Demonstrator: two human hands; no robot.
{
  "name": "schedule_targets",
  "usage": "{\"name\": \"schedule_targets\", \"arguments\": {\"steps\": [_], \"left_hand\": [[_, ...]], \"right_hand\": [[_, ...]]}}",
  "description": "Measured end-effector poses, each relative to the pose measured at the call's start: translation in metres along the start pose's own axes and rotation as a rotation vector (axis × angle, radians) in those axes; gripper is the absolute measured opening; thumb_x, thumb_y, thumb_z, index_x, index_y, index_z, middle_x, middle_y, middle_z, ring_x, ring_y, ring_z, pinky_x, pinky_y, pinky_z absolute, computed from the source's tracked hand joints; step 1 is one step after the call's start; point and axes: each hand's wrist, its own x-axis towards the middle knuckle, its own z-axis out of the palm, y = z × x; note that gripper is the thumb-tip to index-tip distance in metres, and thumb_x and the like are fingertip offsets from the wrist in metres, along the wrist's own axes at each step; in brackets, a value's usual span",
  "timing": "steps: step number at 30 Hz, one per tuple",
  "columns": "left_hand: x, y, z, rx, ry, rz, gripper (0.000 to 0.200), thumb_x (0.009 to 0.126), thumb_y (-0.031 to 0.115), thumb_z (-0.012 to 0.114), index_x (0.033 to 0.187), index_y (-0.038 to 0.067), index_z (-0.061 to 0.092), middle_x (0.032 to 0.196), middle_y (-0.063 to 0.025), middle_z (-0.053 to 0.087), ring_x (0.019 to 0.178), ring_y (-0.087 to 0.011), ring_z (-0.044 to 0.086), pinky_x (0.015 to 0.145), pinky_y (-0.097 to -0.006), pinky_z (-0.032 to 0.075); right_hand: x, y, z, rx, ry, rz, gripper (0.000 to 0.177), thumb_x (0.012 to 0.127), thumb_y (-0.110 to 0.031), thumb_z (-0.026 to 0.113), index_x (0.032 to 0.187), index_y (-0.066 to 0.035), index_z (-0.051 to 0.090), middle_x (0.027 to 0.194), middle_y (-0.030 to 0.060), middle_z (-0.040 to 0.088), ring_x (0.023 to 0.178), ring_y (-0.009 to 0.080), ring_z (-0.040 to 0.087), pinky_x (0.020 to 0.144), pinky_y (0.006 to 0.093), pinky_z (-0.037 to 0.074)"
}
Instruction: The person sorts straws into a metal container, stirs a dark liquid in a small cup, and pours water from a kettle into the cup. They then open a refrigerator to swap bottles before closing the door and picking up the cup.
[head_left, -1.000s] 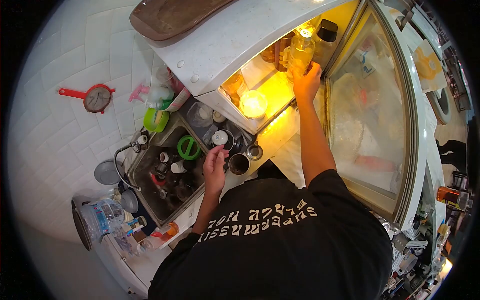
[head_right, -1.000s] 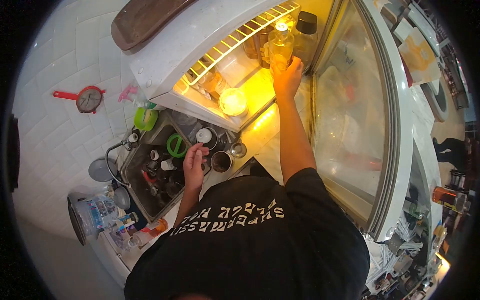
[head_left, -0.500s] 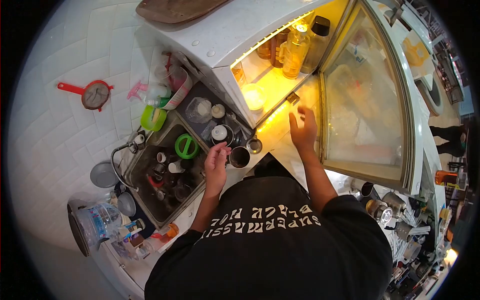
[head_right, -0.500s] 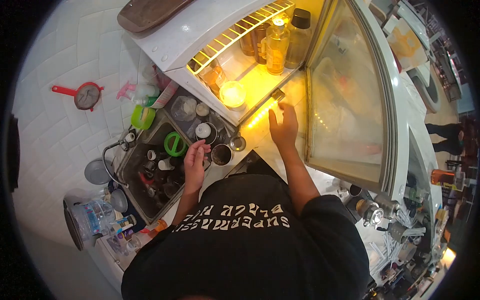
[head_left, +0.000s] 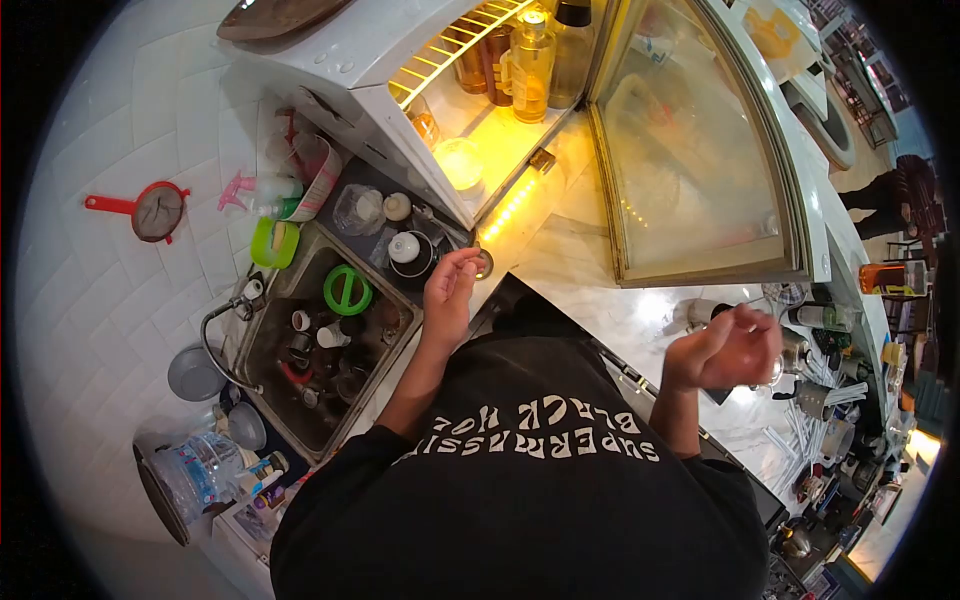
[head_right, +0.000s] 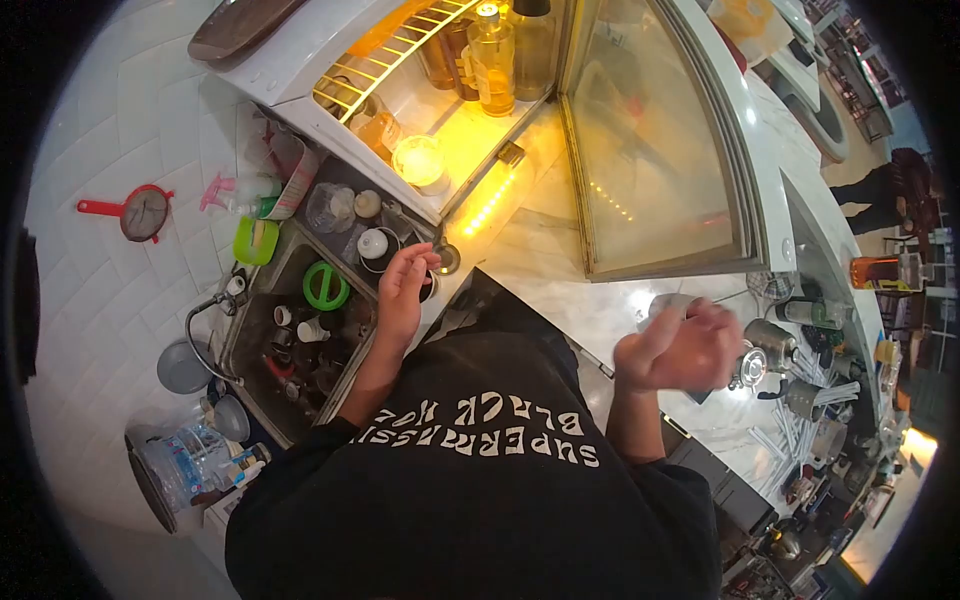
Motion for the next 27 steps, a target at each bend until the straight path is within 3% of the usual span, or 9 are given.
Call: {"name": "schedule_targets", "arguments": {"steps": [3, 6, 7, 11, 15, 19, 21, 22, 27], "left_hand": [[-0.005, 0.001, 0.003, -0.022, -0.003, 0.004, 0.032, 0.108, 0.025, 0.053, 0.13, 0.004, 0.062, 0.112, -0.0056, 0.071, 0.106, -0.0128, 0.064, 0.089, -0.0275, 0.047], [-0.013, 0.003, 0.0, 0.016, 0.005, 0.01, 0.032, 0.108, 0.025, 0.054, 0.13, 0.004, 0.062, 0.113, -0.0053, 0.07, 0.106, -0.0127, 0.063, 0.089, -0.0272, 0.047], [-0.016, 0.003, -0.003, 0.023, 0.011, 0.018, 0.031, 0.108, 0.025, 0.054, 0.13, 0.004, 0.062, 0.113, -0.0051, 0.07, 0.106, -0.0126, 0.063, 0.089, -0.0271, 0.047], [-0.027, 0.01, -0.006, -0.002, 0.039, 0.008, 0.028, 0.107, 0.019, 0.057, 0.128, 0.002, 0.062, 0.112, -0.0058, 0.068, 0.105, -0.0115, 0.061, 0.094, -0.0267, 0.047], [-0.027, 0.002, -0.011, 0.045, 0.067, 0.089, 0.03, 0.108, 0.023, 0.055, 0.129, 0.003, 0.062, 0.112, -0.0047, 0.069, 0.105, -0.0121, 0.063, 0.089, -0.026, 0.046], [-0.027, 0.008, -0.021, 0.073, 0.173, 0.113, 0.029, 0.109, 0.023, 0.054, 0.129, 0.003, 0.063, 0.112, -0.005, 0.069, 0.103, -0.0117, 0.063, 0.088, -0.0262, 0.047], [-0.026, 0.008, -0.027, 0.071, 0.228, 0.121, 0.029, 0.109, 0.022, 0.053, 0.128, 0.003, 0.063, 0.112, -0.005, 0.07, 0.102, -0.0116, 0.064, 0.088, -0.0265, 0.048], [-0.027, 0.01, -0.03, -0.003, 0.243, 0.108, 0.025, 0.107, 0.014, 0.056, 0.126, -0.001, 0.062, 0.11, -0.0075, 0.069, 0.103, -0.0135, 0.062, 0.095, -0.0284, 0.048], [-0.043, 0.01, -0.039, 0.036, 0.294, 0.102, 0.028, 0.108, 0.02, 0.053, 0.127, 0.002, 0.063, 0.111, -0.0059, 0.07, 0.102, -0.0125, 0.064, 0.09, -0.0281, 0.049]], "right_hand": [[0.0, 0.019, -0.005, -0.153, -0.055, 0.219, 0.061, 0.092, 0.006, 0.057, 0.147, 0.001, 0.028, 0.138, 0.0224, 0.044, 0.119, 0.0292, 0.053, 0.096, 0.04, 0.049], [-0.036, 0.034, -0.007, 0.092, -0.148, 0.482, 0.059, 0.102, -0.003, 0.052, 0.153, 0.007, 0.024, 0.138, 0.0195, 0.05, 0.119, 0.0241, 0.053, 0.101, 0.0355, 0.045], [-0.04, 0.034, 0.002, 0.231, -0.169, 0.369, 0.06, 0.103, -0.004, 0.051, 0.155, 0.009, 0.022, 0.14, 0.0203, 0.051, 0.124, 0.0249, 0.053, 0.108, 0.0358, 0.042], [-0.072, 0.038, 0.006, 0.168, -0.204, 0.365, 0.061, 0.102, 0.0, 0.052, 0.155, 0.007, 0.022, 0.144, 0.0229, 0.049, 0.132, 0.0284, 0.052, 0.113, 0.0386, 0.039], [-0.077, 0.041, 0.018, 0.214, -0.462, 0.193, 0.066, 0.098, 0.001, 0.062, 0.154, 0.004, 0.027, 0.145, 0.0237, 0.047, 0.129, 0.032, 0.054, 0.111, 0.043, 0.041], [-0.083, 0.036, 0.049, 0.186, -0.522, 0.1, 0.073, 0.081, -0.015, 0.087, 0.14, -0.001, 0.047, 0.126, 0.0227, 0.062, 0.114, 0.0392, 0.061, 0.099, 0.0456, 0.048], [-0.073, 0.019, 0.07, 0.208, -0.518, 0.021, 0.074, 0.08, -0.016, 0.088, 0.14, -0.002, 0.047, 0.122, 0.0214, 0.063, 0.108, 0.0371, 0.063, 0.093, 0.0434, 0.051], [-0.074, 0.014, 0.078, 0.232, -0.521, 0.033, 0.074, 0.079, -0.015, 0.088, 0.14, -0.003, 0.047, 0.121, 0.0209, 0.063, 0.105, 0.0353, 0.062, 0.09, 0.0417, 0.052], [-0.09, -0.004, 0.107, 0.281, -0.513, 0.106, 0.072, 0.079, -0.014, 0.087, 0.139, -0.004, 0.048, 0.113, 0.0174, 0.063, 0.095, 0.0299, 0.061, 0.08, 0.0385, 0.053]]}}
